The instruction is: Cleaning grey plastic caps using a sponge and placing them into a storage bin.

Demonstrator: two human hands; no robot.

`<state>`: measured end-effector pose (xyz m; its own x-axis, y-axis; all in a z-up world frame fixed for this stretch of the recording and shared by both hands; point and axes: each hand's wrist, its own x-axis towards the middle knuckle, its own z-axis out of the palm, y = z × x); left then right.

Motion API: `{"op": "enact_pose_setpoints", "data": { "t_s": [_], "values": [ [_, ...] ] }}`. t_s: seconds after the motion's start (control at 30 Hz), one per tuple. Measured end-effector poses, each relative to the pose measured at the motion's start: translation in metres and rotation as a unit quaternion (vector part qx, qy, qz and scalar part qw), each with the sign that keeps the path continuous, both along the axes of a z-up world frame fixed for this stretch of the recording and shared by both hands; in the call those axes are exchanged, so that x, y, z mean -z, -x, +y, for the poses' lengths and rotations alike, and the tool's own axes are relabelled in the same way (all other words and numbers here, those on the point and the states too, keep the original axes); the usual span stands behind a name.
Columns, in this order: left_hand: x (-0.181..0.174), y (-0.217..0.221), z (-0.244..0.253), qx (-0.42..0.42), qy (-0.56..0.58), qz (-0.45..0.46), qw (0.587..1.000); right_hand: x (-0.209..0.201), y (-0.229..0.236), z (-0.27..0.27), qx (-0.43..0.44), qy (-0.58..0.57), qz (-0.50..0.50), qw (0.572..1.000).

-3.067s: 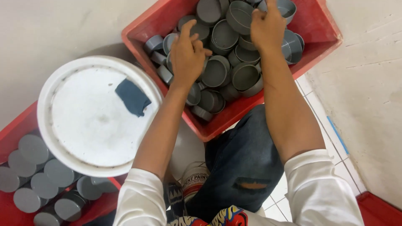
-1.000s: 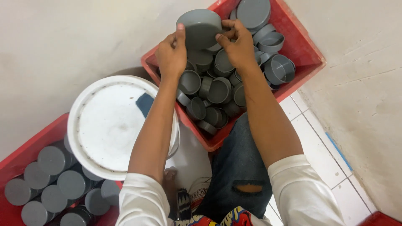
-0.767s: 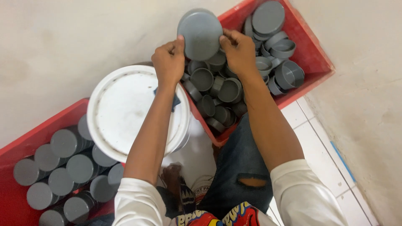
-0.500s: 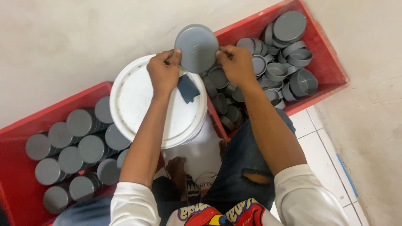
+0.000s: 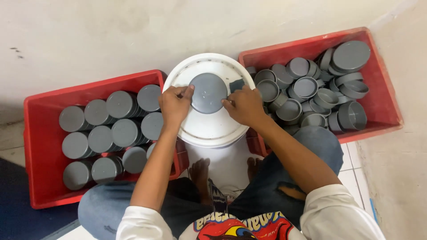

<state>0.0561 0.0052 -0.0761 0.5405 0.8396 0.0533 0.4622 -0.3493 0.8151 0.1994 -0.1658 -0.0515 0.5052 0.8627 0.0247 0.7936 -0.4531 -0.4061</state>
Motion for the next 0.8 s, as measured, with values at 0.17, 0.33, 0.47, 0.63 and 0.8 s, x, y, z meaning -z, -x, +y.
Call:
{"op": "enact_pose_setpoints", "data": {
  "t_s": [0.17,0.33,0.47,0.63,0.8],
  "values": [
    [0.000,0.009,-0.002,0.004,0.006,0.027,1.000,0.000,0.006,0.005,-0.022,0.028,-0.026,0.999],
    [0.006,0.010,-0.003,0.020,-0.023,0.066,0.997,0.009,0.004,0.006,-0.032,0.001,-0.105,0.994],
    [-0.002,0.011,-0.008,0.033,-0.095,0.039,0.994,0.012,0.000,0.008,-0.027,-0.052,-0.140,0.988],
    [0.013,0.011,-0.006,0.056,-0.195,-0.081,0.976,0.017,-0.009,0.011,-0.014,-0.148,-0.199,0.969],
    [0.024,0.015,-0.003,0.142,-0.235,-0.080,0.958,0.009,0.000,0.013,-0.053,-0.050,-0.136,0.988]
  ]
}}
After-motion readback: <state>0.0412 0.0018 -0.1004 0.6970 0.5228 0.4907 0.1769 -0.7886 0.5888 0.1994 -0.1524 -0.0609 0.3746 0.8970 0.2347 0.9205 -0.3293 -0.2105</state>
